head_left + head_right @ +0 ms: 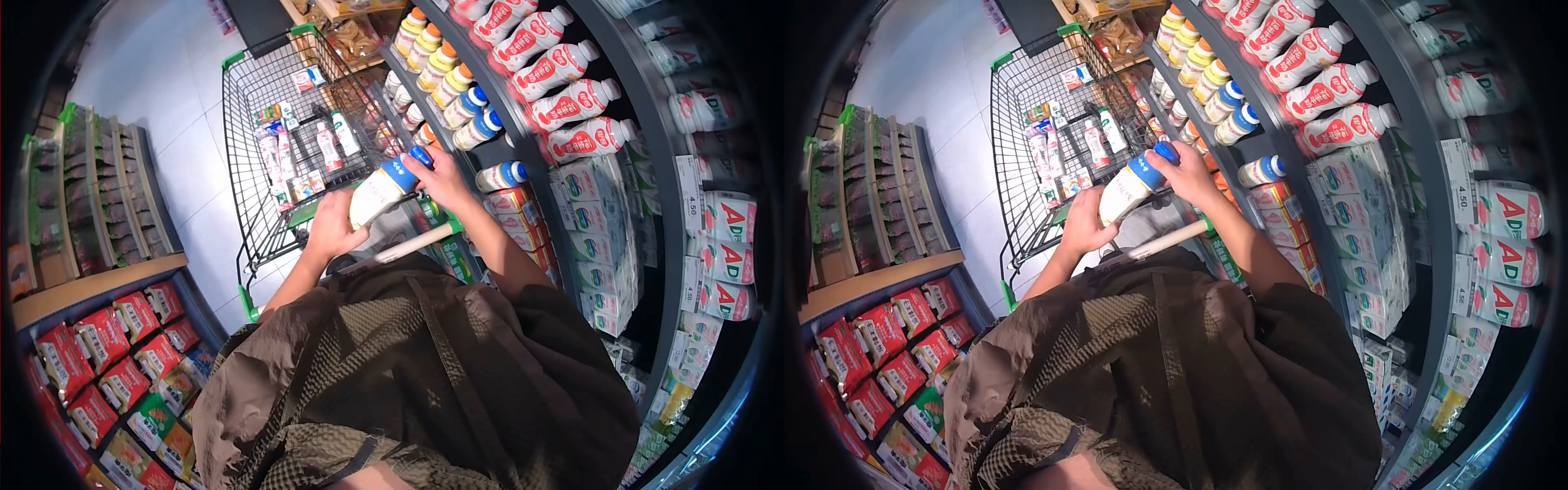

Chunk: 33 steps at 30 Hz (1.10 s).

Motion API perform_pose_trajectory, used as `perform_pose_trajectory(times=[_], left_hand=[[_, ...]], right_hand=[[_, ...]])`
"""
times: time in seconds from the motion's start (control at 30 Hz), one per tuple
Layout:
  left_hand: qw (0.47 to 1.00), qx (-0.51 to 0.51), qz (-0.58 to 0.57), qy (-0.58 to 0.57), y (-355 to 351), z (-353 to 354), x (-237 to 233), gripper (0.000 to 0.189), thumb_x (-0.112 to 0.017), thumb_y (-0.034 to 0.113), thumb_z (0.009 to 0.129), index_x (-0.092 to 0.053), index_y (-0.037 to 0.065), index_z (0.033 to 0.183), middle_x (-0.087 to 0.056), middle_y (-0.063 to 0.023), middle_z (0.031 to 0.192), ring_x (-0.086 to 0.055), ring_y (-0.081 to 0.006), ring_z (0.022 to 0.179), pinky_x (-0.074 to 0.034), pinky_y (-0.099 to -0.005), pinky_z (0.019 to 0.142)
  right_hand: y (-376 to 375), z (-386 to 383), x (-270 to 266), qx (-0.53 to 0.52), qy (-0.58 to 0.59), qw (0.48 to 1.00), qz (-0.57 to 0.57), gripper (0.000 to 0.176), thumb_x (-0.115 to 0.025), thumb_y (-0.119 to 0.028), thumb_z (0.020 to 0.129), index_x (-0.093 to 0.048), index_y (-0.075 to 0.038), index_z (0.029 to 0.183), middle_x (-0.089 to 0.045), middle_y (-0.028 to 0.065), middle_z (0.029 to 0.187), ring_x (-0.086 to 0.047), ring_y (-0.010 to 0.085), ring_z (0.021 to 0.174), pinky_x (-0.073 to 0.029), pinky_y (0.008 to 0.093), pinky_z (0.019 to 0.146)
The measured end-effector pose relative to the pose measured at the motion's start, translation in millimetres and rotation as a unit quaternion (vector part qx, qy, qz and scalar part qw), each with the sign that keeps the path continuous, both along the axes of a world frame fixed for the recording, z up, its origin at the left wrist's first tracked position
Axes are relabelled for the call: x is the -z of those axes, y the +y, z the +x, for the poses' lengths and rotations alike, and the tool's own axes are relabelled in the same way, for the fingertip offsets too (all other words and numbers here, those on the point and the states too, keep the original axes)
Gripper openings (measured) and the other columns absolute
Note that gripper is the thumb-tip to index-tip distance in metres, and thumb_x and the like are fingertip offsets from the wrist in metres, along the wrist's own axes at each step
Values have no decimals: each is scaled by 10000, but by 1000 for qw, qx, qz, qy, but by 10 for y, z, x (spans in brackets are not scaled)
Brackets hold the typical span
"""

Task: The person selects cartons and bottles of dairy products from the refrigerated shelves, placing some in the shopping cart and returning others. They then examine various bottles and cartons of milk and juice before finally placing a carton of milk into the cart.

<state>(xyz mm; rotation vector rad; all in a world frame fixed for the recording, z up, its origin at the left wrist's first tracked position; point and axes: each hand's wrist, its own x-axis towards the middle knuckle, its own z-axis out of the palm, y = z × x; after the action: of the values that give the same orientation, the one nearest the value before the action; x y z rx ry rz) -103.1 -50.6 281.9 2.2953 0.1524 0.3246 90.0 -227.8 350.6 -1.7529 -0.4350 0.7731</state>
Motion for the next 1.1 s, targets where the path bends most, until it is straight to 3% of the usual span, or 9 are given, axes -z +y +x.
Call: perform_pose_trajectory(times=[0.2,0.3,0.37,0.43,0.53,0.63,0.67,0.73,1.1], left_hand=[[999,-3,3,39,-98,152,42,637,-697,227,825,-442,-30,1349,-557,-267,1215,-547,-451,1123,-448,-494,988],[997,-19,19,70,-96,112,105,557,-680,212,882,-459,-20,1338,-574,-259,1210,-565,-441,1133,-462,-485,985],[995,-15,17,99,-106,106,98,534,-682,216,886,-473,-15,1321,-592,-249,1180,-585,-431,1105,-475,-483,957],[996,-11,32,85,-122,112,128,485,-680,210,893,-497,-7,1287,-631,-225,1106,-620,-411,1042,-496,-480,910],[997,-15,33,75,-120,108,142,452,-677,200,895,-504,-2,1260,-655,-213,1028,-645,-403,985,-513,-479,875],[996,-8,10,90,-104,93,127,464,-668,204,885,-493,-14,1255,-639,-257,1082,-637,-443,975,-513,-496,861],[996,-12,18,82,-104,87,145,452,-667,203,891,-494,-5,1253,-647,-239,1033,-644,-433,947,-516,-494,841],[997,-18,34,67,-106,82,182,431,-664,201,901,-495,13,1250,-664,-204,936,-659,-412,891,-521,-491,802],[992,-7,42,122,-114,86,179,364,-663,208,894,-521,23,1174,-674,-211,895,-671,-413,840,-519,-507,772]], right_hand=[[-198,-214,-103,104,-165,979,59,380,-855,-204,825,-663,13,1071,-715,86,901,-662,117,760,-541,278,677],[-370,-181,-247,143,-229,962,31,417,-865,-226,814,-666,15,1089,-727,104,888,-686,125,761,-559,298,678],[-429,-163,-510,152,-321,933,-65,453,-892,-263,777,-673,-11,1083,-736,132,907,-730,216,772,-579,336,697],[-542,-35,-499,139,-462,860,-164,468,-902,-298,751,-680,-31,1064,-727,139,928,-726,285,816,-579,372,721],[-677,83,-451,165,-462,846,-207,490,-904,-328,732,-670,-38,1050,-709,139,923,-708,329,839,-572,405,731],[-869,276,-239,130,-566,782,-225,464,-903,-296,730,-671,-28,1028,-696,155,908,-701,337,838,-559,411,740],[-925,336,-178,108,-603,758,-223,475,-903,-299,723,-661,-18,1020,-690,165,922,-688,367,834,-561,427,748],[-993,402,-90,91,-620,748,-222,484,-901,-309,727,-652,-15,1020,-689,168,938,-687,370,845,-562,430,753],[-1192,621,360,69,-633,731,-246,530,-882,-346,739,-605,-38,1070,-687,168,952,-673,387,859,-546,474,772]])
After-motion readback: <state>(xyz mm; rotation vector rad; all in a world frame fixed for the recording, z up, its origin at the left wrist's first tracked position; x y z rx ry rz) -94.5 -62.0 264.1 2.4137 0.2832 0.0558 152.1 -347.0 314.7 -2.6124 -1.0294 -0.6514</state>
